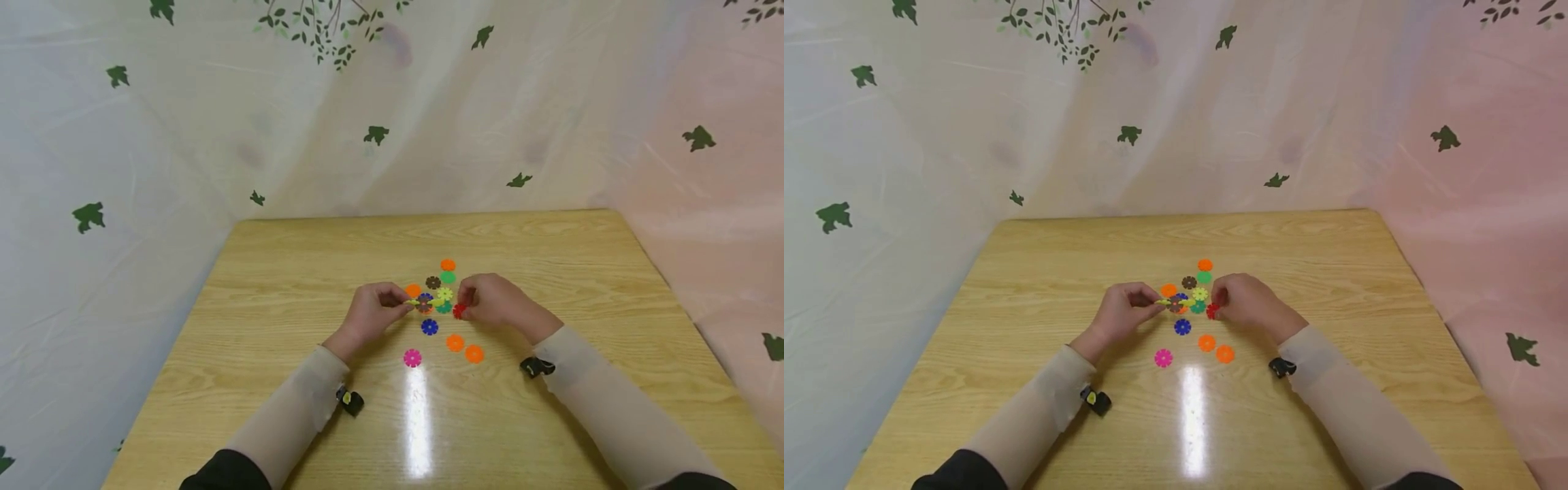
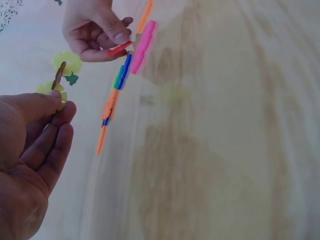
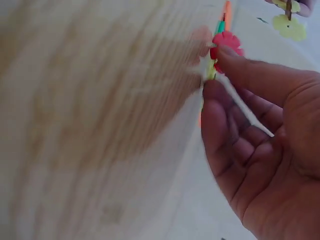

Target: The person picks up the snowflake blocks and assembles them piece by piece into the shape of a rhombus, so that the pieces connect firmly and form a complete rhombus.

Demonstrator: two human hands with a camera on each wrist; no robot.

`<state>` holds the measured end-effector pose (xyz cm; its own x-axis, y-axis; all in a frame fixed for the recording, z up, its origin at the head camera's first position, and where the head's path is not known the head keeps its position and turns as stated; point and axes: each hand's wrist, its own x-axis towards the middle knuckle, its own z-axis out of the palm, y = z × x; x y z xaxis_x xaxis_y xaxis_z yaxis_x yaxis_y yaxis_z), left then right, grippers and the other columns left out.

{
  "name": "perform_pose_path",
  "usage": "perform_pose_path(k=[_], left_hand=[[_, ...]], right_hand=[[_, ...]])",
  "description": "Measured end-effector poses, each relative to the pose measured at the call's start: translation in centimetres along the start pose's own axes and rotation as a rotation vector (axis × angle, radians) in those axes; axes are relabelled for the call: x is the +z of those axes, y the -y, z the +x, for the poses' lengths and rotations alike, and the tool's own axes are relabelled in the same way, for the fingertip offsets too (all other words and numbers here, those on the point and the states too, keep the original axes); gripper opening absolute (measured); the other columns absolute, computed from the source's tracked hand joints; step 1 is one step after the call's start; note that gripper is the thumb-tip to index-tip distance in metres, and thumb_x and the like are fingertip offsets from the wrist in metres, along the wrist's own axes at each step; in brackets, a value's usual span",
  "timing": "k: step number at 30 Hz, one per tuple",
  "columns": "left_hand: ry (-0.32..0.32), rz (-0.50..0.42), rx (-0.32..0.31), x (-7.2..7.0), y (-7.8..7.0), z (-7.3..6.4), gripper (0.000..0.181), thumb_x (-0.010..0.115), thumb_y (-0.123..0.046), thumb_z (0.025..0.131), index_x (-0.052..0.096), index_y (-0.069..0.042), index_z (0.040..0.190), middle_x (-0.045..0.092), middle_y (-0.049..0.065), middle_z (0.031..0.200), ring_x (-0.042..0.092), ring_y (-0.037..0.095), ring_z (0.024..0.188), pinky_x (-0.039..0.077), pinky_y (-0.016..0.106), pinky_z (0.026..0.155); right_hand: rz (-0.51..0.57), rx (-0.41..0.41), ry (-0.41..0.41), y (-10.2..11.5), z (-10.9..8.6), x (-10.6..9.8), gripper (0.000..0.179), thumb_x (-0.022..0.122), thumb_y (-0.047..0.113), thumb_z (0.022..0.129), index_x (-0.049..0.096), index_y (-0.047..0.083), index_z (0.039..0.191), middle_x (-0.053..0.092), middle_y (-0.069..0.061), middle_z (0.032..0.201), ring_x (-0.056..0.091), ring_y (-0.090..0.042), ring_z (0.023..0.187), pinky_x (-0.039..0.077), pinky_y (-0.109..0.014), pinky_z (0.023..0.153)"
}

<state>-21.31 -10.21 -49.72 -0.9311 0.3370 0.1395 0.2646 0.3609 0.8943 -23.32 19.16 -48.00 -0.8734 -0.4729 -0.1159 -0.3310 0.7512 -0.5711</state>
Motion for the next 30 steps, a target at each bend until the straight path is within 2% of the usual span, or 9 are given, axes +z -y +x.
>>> perform_pose_path(k=[3, 6, 9, 12, 17, 23, 30], left_hand=[[-0.001, -0.005, 0.006, 0.0, 0.0, 0.0, 0.011, 0.084, -0.005, 0.09, 0.078, -0.014, 0.093, 0.077, -0.004, 0.091, 0.074, 0.013, 0.085, 0.061, 0.028, 0.078], [-0.005, -0.015, 0.005, 0.0, 0.0, -0.1, 0.01, 0.084, -0.005, 0.09, 0.078, -0.013, 0.093, 0.078, -0.004, 0.091, 0.074, 0.014, 0.085, 0.061, 0.028, 0.079], [-0.009, -0.023, 0.002, 0.0, 0.0, -0.1, 0.01, 0.084, -0.006, 0.089, 0.078, -0.014, 0.093, 0.078, -0.004, 0.09, 0.075, 0.014, 0.086, 0.061, 0.028, 0.079], [-0.011, -0.029, 0.002, 0.0, 0.0, -0.1, 0.01, 0.084, -0.007, 0.09, 0.078, -0.013, 0.093, 0.078, -0.004, 0.091, 0.075, 0.014, 0.086, 0.062, 0.029, 0.078], [-0.031, -0.029, -0.003, -0.2, -0.1, -0.2, 0.01, 0.084, -0.006, 0.09, 0.079, -0.014, 0.093, 0.078, -0.004, 0.091, 0.075, 0.013, 0.088, 0.062, 0.029, 0.079], [-0.038, -0.023, 0.008, -0.2, 0.1, -0.3, 0.011, 0.084, -0.006, 0.089, 0.079, -0.015, 0.093, 0.077, -0.005, 0.091, 0.075, 0.013, 0.087, 0.062, 0.029, 0.08], [-0.046, -0.028, 0.04, 0.1, -0.1, -0.3, 0.01, 0.085, -0.004, 0.089, 0.08, -0.012, 0.091, 0.078, -0.004, 0.09, 0.075, 0.012, 0.085, 0.061, 0.028, 0.079]], right_hand=[[0.159, 0.012, 0.005, -0.2, -0.1, -0.1, 0.01, 0.081, 0.009, 0.091, 0.072, 0.014, 0.092, 0.07, 0.001, 0.085, 0.062, -0.019, 0.077, 0.055, -0.036, 0.071], [0.344, 0.017, 0.012, -0.4, -0.1, -0.2, 0.002, 0.075, 0.007, 0.096, 0.076, 0.007, 0.098, 0.072, -0.009, 0.085, 0.066, -0.023, 0.076, 0.059, -0.036, 0.069], [0.546, 0.034, 0.028, -0.3, -0.1, -0.4, 0.013, 0.07, 0.007, 0.1, 0.076, -0.002, 0.107, 0.074, -0.019, 0.091, 0.071, -0.033, 0.081, 0.064, -0.043, 0.073], [0.675, 0.065, 0.055, -0.2, -0.2, -0.5, 0.019, 0.069, 0.008, 0.102, 0.075, -0.006, 0.113, 0.074, -0.023, 0.097, 0.073, -0.04, 0.088, 0.063, -0.048, 0.08], [0.727, 0.084, 0.07, -0.1, -0.4, -0.7, 0.022, 0.068, 0.01, 0.103, 0.074, -0.006, 0.115, 0.073, -0.026, 0.102, 0.073, -0.041, 0.091, 0.062, -0.049, 0.083], [0.755, 0.057, 0.062, 0.6, -0.7, -0.8, 0.024, 0.068, 0.011, 0.104, 0.073, -0.008, 0.117, 0.071, -0.032, 0.105, 0.073, -0.043, 0.09, 0.061, -0.052, 0.085], [0.756, 0.057, 0.049, 1.4, -0.7, -1.0, 0.023, 0.067, 0.008, 0.103, 0.072, -0.01, 0.117, 0.072, -0.028, 0.1, 0.074, -0.033, 0.084, 0.062, -0.051, 0.083]])
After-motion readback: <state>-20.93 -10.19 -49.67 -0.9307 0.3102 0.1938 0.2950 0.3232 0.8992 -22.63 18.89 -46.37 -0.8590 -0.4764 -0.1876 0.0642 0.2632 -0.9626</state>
